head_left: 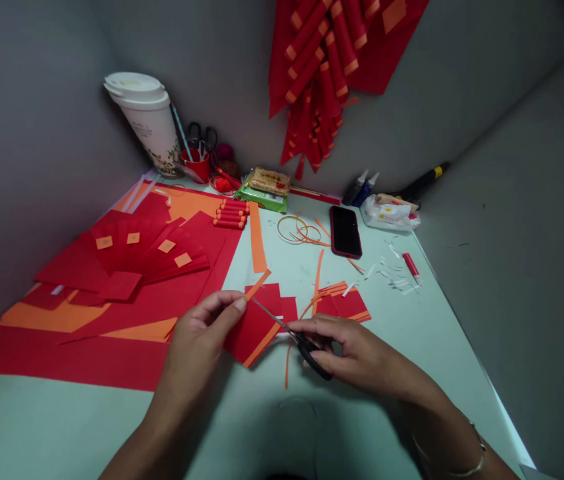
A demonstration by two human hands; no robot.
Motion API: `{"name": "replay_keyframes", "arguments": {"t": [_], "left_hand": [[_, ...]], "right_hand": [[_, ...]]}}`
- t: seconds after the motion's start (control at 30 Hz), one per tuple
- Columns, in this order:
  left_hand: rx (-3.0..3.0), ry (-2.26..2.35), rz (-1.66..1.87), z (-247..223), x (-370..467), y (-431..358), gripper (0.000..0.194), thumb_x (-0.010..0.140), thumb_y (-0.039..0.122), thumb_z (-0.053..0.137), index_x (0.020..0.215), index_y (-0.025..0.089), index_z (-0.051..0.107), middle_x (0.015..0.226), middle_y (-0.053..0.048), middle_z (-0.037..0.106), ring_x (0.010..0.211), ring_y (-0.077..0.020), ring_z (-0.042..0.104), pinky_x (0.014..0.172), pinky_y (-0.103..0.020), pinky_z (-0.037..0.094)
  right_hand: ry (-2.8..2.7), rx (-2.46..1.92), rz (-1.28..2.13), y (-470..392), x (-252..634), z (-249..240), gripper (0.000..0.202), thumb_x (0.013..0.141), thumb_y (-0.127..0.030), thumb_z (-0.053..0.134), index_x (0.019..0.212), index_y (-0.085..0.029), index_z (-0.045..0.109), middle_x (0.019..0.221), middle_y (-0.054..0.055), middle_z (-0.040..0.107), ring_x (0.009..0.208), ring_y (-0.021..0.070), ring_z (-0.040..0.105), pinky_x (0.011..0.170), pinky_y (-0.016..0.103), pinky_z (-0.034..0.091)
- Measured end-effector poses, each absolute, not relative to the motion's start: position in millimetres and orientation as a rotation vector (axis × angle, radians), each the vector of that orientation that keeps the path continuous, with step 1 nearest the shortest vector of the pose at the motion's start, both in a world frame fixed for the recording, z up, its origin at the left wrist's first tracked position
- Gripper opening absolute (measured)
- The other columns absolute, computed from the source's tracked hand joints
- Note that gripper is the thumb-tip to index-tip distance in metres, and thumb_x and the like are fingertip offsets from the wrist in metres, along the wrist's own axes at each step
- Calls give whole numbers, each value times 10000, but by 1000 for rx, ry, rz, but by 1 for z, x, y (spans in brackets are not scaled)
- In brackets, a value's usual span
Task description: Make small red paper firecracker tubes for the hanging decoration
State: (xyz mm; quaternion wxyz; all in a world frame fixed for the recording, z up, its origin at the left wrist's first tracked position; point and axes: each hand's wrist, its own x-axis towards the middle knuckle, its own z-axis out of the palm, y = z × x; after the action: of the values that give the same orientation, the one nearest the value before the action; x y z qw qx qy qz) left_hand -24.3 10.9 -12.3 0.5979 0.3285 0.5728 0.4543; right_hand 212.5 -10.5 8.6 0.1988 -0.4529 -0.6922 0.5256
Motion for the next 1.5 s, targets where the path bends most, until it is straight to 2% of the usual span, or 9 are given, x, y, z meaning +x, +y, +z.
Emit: {"name": "replay_keyframes", "arguments": {"t": [0.4,0.53,0.8,1.07,1.5], "left_hand": [[797,1298,993,-13,-21,9,229,751,430,787,867,248,710,803,47,733,768,-142,640,698,-216,490],[813,1297,988,-17,-22,9,230,754,434,787,865,248,707,791,53,723,744,-127,627,678,-201,479],[791,1261,1009,-15,-23,9,208,774,427,771,858,250,701,821,51,725,771,-131,637,700,-208,486],[782,1300,1027,-16,-23,9,244,754,432,786,877,238,703,841,25,732,791,-152,643,713,-240,494],[819,1329,1000,-14,-18,9,255,724,455,796,841,245,713,768,36,721,728,-145,628,664,-220,481]], "right_hand": [[-1963,-1273,1433,-11,214,7,539,844,-139,584,1356,-305,595,1165,32,699,993,198,642,831,307,496],[-1978,-1252,1422,-10,214,7,535,839,-139,586,1357,-271,594,1143,37,704,968,181,640,836,295,492],[-1990,-1303,1423,-11,215,11,538,826,-134,576,1339,-294,612,1005,16,695,816,157,600,719,285,474],[-1974,-1305,1442,-9,222,8,526,832,-184,590,1349,-281,607,1056,28,697,861,172,613,751,305,483],[-2003,-1283,1403,-10,218,10,538,825,-144,587,1344,-287,608,1049,21,690,854,157,603,767,288,476]]}}
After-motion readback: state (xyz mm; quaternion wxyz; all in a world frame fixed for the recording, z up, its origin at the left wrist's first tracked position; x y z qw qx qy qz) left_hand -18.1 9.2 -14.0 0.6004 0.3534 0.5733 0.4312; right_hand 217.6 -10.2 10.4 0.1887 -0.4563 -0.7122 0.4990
